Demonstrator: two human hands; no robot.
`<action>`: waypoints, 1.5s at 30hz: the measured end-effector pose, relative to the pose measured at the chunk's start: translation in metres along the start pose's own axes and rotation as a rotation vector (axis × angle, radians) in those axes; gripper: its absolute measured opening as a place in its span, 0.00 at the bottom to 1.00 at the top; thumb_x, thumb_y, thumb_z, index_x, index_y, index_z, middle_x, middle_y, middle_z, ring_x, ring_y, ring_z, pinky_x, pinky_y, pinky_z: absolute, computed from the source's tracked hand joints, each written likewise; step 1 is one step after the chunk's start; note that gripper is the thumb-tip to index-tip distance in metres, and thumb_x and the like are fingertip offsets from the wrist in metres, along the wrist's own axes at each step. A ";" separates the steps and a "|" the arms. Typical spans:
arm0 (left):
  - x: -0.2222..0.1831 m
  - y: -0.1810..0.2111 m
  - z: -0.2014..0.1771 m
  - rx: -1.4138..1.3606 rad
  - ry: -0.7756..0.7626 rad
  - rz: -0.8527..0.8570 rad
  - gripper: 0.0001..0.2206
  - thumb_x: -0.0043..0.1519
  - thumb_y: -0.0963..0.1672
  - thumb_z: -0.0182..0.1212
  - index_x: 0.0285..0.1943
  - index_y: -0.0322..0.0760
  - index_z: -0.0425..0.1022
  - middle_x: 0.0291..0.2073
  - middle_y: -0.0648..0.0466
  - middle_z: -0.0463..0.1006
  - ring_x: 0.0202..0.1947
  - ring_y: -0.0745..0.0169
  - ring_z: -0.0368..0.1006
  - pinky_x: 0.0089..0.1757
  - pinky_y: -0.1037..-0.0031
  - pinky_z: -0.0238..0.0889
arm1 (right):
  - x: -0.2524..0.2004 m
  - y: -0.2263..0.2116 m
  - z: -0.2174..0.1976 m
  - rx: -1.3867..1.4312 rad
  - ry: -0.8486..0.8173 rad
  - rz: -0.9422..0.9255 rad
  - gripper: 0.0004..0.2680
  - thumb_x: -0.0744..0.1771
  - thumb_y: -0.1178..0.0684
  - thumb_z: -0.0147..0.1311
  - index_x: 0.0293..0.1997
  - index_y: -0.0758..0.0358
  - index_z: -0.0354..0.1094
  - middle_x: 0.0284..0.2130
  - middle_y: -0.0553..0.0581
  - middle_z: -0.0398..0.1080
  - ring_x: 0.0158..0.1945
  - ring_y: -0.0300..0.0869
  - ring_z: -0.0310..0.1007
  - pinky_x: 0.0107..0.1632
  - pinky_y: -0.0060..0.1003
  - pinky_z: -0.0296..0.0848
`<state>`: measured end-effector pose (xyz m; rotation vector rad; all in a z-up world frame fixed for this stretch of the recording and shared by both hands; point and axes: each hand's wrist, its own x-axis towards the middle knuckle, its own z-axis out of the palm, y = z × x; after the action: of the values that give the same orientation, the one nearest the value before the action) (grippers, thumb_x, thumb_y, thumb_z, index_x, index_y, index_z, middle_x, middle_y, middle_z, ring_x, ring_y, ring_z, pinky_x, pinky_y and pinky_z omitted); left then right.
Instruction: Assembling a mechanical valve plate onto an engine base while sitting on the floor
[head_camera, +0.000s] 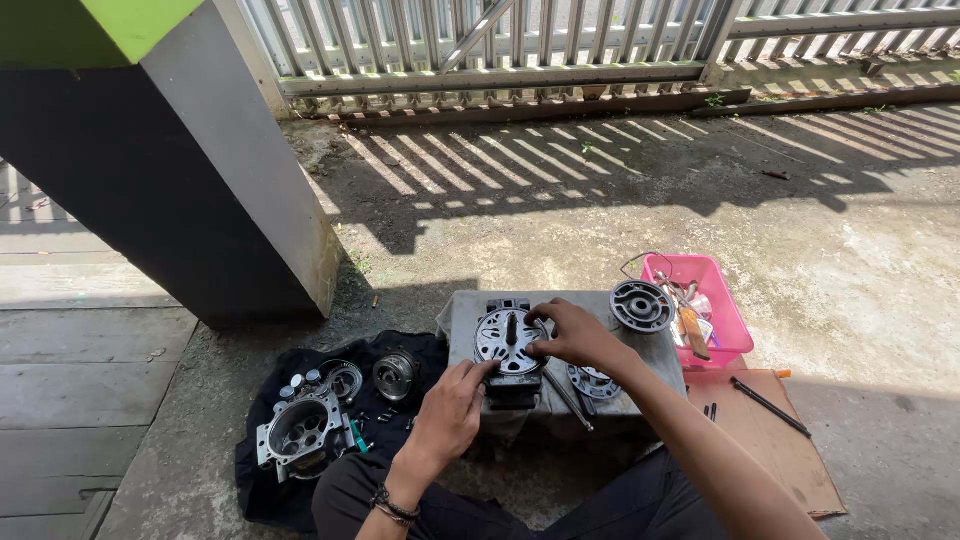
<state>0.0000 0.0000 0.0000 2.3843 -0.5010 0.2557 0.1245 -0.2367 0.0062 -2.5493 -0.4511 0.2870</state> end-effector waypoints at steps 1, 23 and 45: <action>-0.001 -0.001 0.001 0.000 -0.001 0.000 0.19 0.62 0.38 0.51 0.63 0.40 0.70 0.44 0.53 0.75 0.41 0.54 0.74 0.42 0.63 0.68 | 0.001 0.000 0.000 0.001 0.000 0.001 0.20 0.59 0.42 0.67 0.54 0.52 0.73 0.51 0.53 0.72 0.46 0.47 0.76 0.49 0.42 0.74; 0.015 -0.014 -0.001 0.224 0.081 0.056 0.20 0.57 0.36 0.53 0.60 0.35 0.72 0.40 0.50 0.75 0.35 0.51 0.71 0.39 0.62 0.68 | -0.048 -0.036 0.024 -0.264 0.126 -0.333 0.12 0.64 0.45 0.62 0.46 0.57 0.76 0.37 0.51 0.70 0.41 0.46 0.73 0.43 0.43 0.72; -0.003 0.003 -0.032 -0.209 0.192 -0.067 0.17 0.65 0.39 0.48 0.63 0.36 0.72 0.36 0.54 0.74 0.32 0.62 0.66 0.37 0.68 0.61 | -0.037 -0.053 -0.004 -0.296 0.574 -0.523 0.06 0.62 0.54 0.65 0.36 0.56 0.70 0.31 0.48 0.78 0.29 0.41 0.75 0.29 0.40 0.69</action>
<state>-0.0054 0.0193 0.0248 2.1432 -0.3401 0.3786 0.0778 -0.2102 0.0421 -2.5108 -0.9431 -0.7268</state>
